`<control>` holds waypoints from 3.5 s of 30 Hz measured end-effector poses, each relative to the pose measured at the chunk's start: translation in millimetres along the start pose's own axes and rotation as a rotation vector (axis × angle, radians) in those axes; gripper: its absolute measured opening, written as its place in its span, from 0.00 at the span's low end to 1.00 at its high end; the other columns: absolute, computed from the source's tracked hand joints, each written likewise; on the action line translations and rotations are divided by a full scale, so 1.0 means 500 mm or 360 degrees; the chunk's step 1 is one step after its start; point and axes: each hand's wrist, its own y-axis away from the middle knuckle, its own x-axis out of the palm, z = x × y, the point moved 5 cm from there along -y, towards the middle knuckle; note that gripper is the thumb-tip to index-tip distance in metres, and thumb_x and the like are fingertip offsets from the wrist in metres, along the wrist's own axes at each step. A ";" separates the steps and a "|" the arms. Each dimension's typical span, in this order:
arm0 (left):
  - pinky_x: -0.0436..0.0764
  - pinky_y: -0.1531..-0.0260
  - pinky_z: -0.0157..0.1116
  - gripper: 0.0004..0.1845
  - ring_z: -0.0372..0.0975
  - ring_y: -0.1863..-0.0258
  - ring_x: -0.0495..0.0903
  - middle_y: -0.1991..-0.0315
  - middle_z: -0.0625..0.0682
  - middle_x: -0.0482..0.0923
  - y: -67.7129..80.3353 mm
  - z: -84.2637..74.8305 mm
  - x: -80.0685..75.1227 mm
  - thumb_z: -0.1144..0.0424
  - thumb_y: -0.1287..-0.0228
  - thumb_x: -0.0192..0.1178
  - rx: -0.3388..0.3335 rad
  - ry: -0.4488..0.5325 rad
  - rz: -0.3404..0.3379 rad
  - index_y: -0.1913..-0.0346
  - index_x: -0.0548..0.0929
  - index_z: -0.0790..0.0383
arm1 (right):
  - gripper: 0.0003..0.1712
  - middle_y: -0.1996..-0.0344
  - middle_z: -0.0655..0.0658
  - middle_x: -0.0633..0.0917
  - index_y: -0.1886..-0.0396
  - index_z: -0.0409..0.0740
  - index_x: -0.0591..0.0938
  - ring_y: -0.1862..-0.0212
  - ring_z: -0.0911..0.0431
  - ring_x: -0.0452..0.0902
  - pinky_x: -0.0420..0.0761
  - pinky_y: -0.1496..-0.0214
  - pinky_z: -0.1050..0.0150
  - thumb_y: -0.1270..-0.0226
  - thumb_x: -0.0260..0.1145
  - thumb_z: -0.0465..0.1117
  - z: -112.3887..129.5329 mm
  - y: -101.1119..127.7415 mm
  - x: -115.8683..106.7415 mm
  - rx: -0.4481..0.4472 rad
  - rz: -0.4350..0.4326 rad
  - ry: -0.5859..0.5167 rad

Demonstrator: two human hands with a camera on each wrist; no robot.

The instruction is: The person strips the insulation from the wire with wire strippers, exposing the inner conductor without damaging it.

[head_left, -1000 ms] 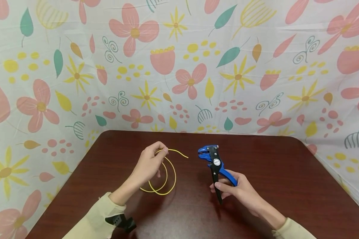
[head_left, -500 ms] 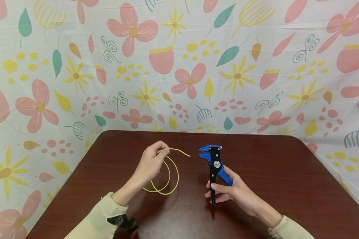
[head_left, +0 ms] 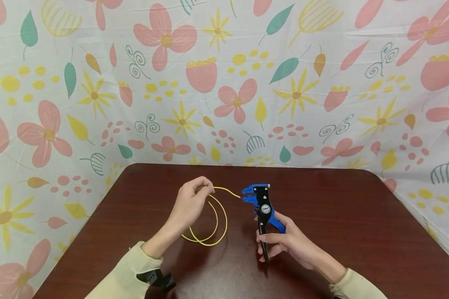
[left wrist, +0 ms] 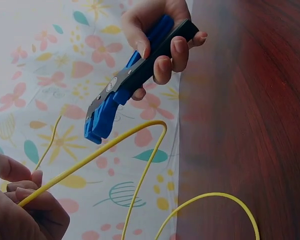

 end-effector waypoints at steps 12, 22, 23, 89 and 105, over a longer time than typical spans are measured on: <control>0.71 0.63 0.39 0.10 0.39 0.75 0.64 0.68 0.50 0.84 0.004 -0.001 0.006 0.69 0.28 0.54 0.0024 0.0102 -0.0014 0.66 0.85 0.58 | 0.17 0.60 0.30 0.84 0.38 0.31 0.72 0.60 0.38 0.89 0.84 0.56 0.33 0.21 0.62 0.31 -0.001 -0.008 0.013 -0.0080 0.0070 0.0026; 0.62 0.77 0.33 0.10 0.37 0.81 0.59 0.81 0.47 0.63 0.006 -0.004 0.014 0.71 0.26 0.50 0.0077 0.0168 -0.0002 0.64 0.80 0.62 | 0.17 0.53 0.29 0.85 0.33 0.35 0.67 0.48 0.33 0.86 0.82 0.50 0.31 0.15 0.54 0.31 -0.008 -0.011 0.027 -0.0083 0.0248 -0.0049; 0.60 0.78 0.33 0.09 0.37 0.82 0.59 0.82 0.47 0.62 0.007 -0.004 0.015 0.71 0.26 0.50 0.0074 0.0181 0.0007 0.64 0.80 0.62 | 0.17 0.54 0.30 0.84 0.33 0.35 0.67 0.49 0.33 0.86 0.82 0.50 0.31 0.15 0.53 0.31 -0.008 -0.011 0.029 -0.0086 0.0258 -0.0060; 0.69 0.70 0.35 0.05 0.41 0.75 0.72 0.81 0.47 0.68 0.033 -0.021 0.044 0.65 0.18 0.53 0.0154 0.0216 0.0174 0.54 0.79 0.58 | 0.15 0.64 0.37 0.86 0.43 0.19 0.71 0.65 0.45 0.90 0.84 0.61 0.31 0.21 0.57 0.27 0.024 -0.017 0.069 -0.0292 0.0160 -0.0100; 0.72 0.68 0.36 0.05 0.42 0.74 0.74 0.80 0.47 0.69 0.033 -0.020 0.047 0.65 0.18 0.53 0.0145 0.0217 0.0182 0.54 0.80 0.59 | 0.10 0.66 0.37 0.85 0.48 0.18 0.72 0.67 0.47 0.89 0.84 0.63 0.32 0.21 0.55 0.25 0.029 -0.016 0.075 -0.0379 0.0207 -0.0125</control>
